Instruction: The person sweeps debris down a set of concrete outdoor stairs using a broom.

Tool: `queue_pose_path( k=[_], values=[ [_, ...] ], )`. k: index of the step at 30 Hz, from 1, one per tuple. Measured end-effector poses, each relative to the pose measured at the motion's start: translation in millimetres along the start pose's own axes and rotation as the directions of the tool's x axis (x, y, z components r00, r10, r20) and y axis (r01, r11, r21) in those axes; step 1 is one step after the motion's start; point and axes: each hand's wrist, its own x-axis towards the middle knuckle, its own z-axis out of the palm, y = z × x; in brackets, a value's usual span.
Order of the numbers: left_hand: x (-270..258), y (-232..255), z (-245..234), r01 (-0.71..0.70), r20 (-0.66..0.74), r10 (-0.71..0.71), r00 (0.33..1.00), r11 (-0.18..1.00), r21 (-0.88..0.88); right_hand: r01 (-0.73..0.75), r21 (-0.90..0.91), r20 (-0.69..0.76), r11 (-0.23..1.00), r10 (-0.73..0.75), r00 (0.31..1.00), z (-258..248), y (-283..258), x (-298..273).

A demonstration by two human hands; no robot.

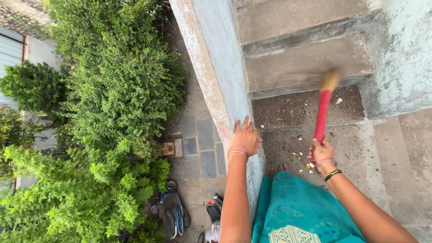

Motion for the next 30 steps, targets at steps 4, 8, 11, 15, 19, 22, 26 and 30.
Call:
queue_pose_path(
  k=[4, 8, 11, 15, 19, 22, 26, 30],
  values=[
    [1.3, -2.8, -1.1, 0.002, -0.005, -0.002, 1.0, 1.0, -0.006, -0.015, -0.276, 0.09, 0.961, 0.042, 0.995, 18.7, 4.7, -17.7],
    [2.9, -4.6, 2.5, -0.01, 0.01, 0.01, 1.0, 1.0, -0.016, -0.011, -0.41, 0.259, 0.912, 0.127, 0.957, 30.5, -0.2, -10.7],
    [3.0, -4.8, 6.3, -0.002, 0.007, 0.002, 1.0, 1.0, -0.019, -0.062, -0.307, 0.258, 0.95, 0.146, 0.955, 2.8, 1.6, -5.7],
    [4.5, -3.3, 6.9, 0.008, 0.013, -0.009, 1.0, 1.0, 0.002, -0.033, -0.042, 0.088, 0.999, 0.036, 0.995, -17.9, 18.5, -32.5],
    [2.2, -3.8, 7.2, 0.006, 0.032, -0.006, 0.999, 1.0, -0.012, -0.003, -0.357, -0.028, 0.934, -0.007, 1.0, 2.8, 30.3, -66.7],
    [-0.2, -3.8, 6.7, 0.001, 0.032, 0.0, 1.0, 1.0, -0.021, 0.13, -0.538, 0.21, 0.833, -0.017, 0.978, 29.0, 24.3, -53.2],
    [2.3, -6.6, 2.9, 0.0, 0.041, 0.001, 0.999, 1.0, -0.008, 0.063, -0.484, 0.278, 0.873, 0.085, 0.957, 38.9, 27.7, -22.6],
    [-2.0, -6.0, 1.9, 0.002, 0.028, -0.002, 1.0, 1.0, 0.003, -0.008, -0.276, 0.104, 0.961, 0.038, 0.994, -28.5, 11.7, -10.5]
  ],
)
